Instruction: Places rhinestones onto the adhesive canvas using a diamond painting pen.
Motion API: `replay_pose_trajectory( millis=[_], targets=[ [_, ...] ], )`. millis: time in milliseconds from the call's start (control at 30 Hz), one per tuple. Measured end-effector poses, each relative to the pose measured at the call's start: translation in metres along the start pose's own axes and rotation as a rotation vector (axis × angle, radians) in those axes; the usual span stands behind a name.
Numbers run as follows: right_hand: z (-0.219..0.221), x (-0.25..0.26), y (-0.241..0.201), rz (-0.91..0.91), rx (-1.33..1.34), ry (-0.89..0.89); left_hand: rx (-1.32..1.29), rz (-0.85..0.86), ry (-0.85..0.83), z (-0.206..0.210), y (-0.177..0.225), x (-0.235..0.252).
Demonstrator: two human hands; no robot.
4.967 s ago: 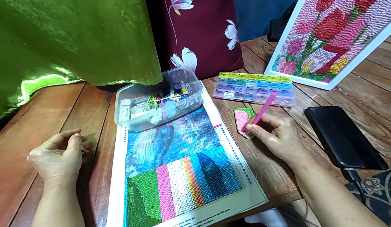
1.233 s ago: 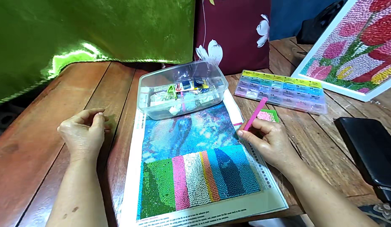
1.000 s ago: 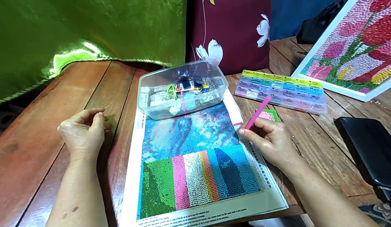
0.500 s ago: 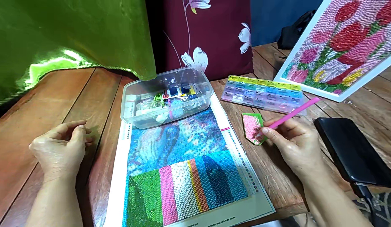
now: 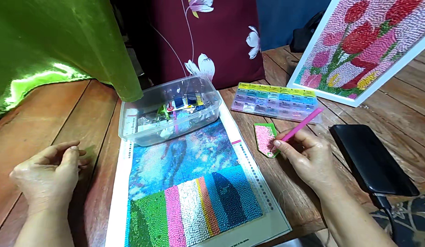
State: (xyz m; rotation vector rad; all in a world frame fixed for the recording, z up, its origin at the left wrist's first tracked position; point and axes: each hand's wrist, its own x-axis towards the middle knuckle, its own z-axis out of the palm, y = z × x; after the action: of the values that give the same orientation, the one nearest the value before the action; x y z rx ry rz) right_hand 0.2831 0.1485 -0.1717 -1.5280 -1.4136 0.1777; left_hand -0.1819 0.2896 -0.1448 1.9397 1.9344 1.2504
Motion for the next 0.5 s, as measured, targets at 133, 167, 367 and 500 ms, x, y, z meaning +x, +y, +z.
replay_pose_trajectory(
  millis=[133, 167, 367, 500],
  targets=[
    [0.000, 0.000, -0.001, -0.021, -0.034, 0.005, -0.002, 0.031, 0.001, 0.001, -0.009, 0.002],
    [0.000, 0.000, -0.001, -0.028, -0.035, 0.007, 0.006, 0.029, 0.003, 0.001, -0.008, 0.002],
    [0.000, -0.001, -0.001, -0.017, -0.047, 0.004, -0.001, 0.014, -0.001, 0.000, 0.001, 0.000],
    [0.000, -0.002, -0.001, -0.021, -0.047, 0.010, -0.013, 0.003, -0.003, 0.000, 0.001, 0.000]
  ],
)
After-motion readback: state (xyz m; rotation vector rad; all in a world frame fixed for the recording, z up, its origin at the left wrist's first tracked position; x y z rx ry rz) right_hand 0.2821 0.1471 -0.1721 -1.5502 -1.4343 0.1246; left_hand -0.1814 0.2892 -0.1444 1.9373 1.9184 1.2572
